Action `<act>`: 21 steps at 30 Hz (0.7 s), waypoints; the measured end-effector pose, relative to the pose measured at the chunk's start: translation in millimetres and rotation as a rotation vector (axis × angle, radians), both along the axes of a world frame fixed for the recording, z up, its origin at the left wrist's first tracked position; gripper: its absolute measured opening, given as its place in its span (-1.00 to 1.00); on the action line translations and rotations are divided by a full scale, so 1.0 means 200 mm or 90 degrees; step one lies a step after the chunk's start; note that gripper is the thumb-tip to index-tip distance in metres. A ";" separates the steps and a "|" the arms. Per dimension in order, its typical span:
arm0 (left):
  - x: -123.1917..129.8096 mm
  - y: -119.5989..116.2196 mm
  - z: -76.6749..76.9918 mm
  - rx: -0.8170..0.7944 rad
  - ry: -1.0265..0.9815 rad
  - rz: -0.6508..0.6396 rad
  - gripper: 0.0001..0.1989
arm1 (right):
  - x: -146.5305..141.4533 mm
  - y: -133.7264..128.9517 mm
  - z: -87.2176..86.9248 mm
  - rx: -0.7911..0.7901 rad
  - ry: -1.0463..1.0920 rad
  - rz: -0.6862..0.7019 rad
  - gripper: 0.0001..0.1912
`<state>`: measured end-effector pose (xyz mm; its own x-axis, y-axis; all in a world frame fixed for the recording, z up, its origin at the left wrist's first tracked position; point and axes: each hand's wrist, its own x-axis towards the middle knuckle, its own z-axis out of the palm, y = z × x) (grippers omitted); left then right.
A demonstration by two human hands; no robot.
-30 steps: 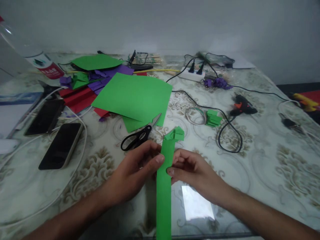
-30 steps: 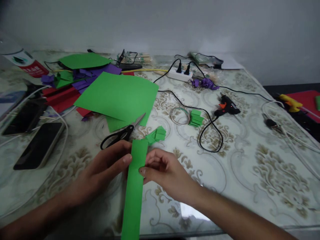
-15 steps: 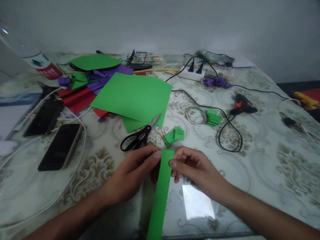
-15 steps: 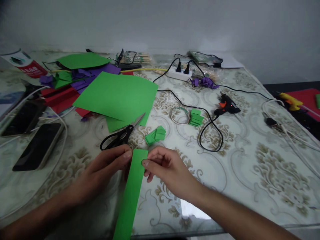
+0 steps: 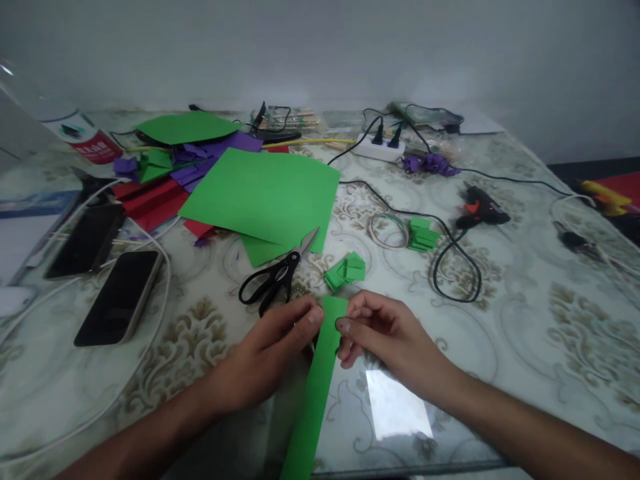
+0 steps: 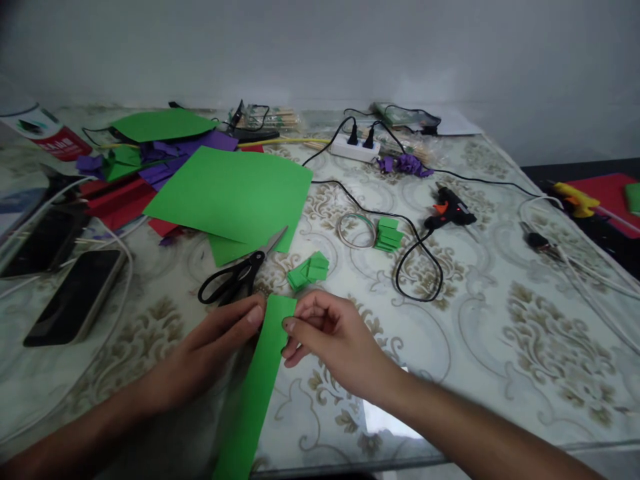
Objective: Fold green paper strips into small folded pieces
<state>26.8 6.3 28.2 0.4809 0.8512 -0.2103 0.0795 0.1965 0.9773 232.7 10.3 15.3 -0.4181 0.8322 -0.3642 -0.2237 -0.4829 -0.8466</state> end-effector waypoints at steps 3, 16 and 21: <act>0.00 0.01 0.01 -0.037 -0.031 -0.026 -0.60 | 0.00 0.00 0.00 -0.004 0.009 -0.007 -0.61; 0.01 0.00 0.01 -0.048 0.009 -0.019 -0.62 | 0.00 -0.01 -0.03 -0.005 0.067 0.030 -0.62; 0.01 -0.01 0.00 -0.132 -0.006 -0.009 -0.59 | 0.00 -0.02 -0.02 -0.014 0.056 0.043 -0.64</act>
<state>28.0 3.7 28.9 0.4956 0.7829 -0.3760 0.0753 0.3926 0.9166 232.1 6.8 10.6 -0.5035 0.7938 -0.3411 -0.2634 -0.5170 -0.8144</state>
